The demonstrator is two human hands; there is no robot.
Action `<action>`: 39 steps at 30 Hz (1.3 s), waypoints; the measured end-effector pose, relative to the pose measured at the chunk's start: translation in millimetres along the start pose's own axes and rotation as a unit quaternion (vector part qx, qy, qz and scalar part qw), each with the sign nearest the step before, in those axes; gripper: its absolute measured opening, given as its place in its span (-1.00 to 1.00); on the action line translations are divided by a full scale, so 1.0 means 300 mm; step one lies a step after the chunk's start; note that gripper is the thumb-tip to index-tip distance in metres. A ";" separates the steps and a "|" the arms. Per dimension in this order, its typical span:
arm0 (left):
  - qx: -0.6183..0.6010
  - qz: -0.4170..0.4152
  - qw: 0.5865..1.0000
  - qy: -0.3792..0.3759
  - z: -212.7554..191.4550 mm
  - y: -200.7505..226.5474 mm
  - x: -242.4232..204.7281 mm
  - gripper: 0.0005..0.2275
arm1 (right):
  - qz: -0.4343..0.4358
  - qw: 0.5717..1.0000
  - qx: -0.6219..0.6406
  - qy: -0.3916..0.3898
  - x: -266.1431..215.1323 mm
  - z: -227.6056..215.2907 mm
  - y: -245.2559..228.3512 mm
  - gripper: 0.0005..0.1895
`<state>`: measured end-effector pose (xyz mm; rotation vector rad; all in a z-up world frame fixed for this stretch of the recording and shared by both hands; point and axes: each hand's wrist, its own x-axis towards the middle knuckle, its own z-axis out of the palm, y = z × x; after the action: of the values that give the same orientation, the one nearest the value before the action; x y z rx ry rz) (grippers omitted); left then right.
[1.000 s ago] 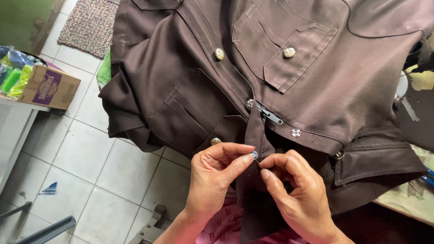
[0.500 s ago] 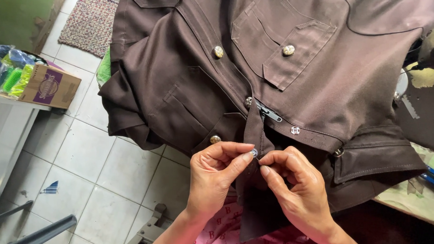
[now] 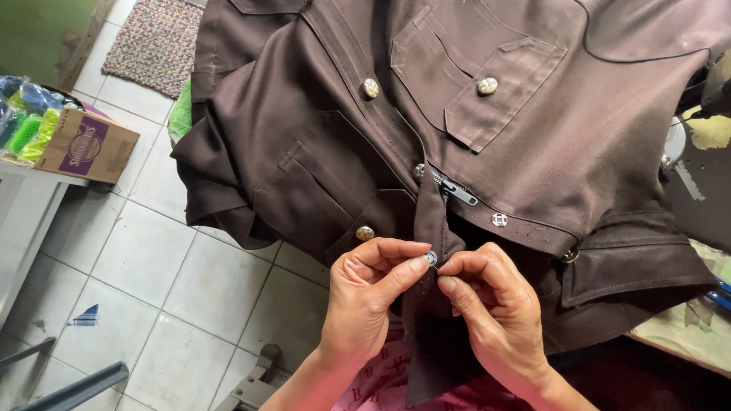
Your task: Hand-sewing buttons onto a brown uniform jacket at a sewing workstation.
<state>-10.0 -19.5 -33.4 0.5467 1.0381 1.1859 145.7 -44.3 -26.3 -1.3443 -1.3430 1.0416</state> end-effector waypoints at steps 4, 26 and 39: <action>-0.018 -0.012 1.000 -0.018 -0.005 -0.006 -0.001 -0.87 | -0.008 1.000 0.009 0.004 0.001 0.006 -0.002 -0.97; 0.012 0.047 0.999 -0.017 0.013 0.004 -0.019 -0.88 | -0.060 0.986 -0.152 0.019 0.029 -0.036 -0.053 -0.75; 0.183 0.113 0.977 0.001 0.028 0.052 -0.033 -0.85 | -0.284 0.923 -0.244 -0.087 0.125 -0.027 -0.153 -0.95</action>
<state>-10.4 -22.3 -13.1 0.9719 1.2296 1.1974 145.7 -8.9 21.9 -1.0964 -2.0656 0.4447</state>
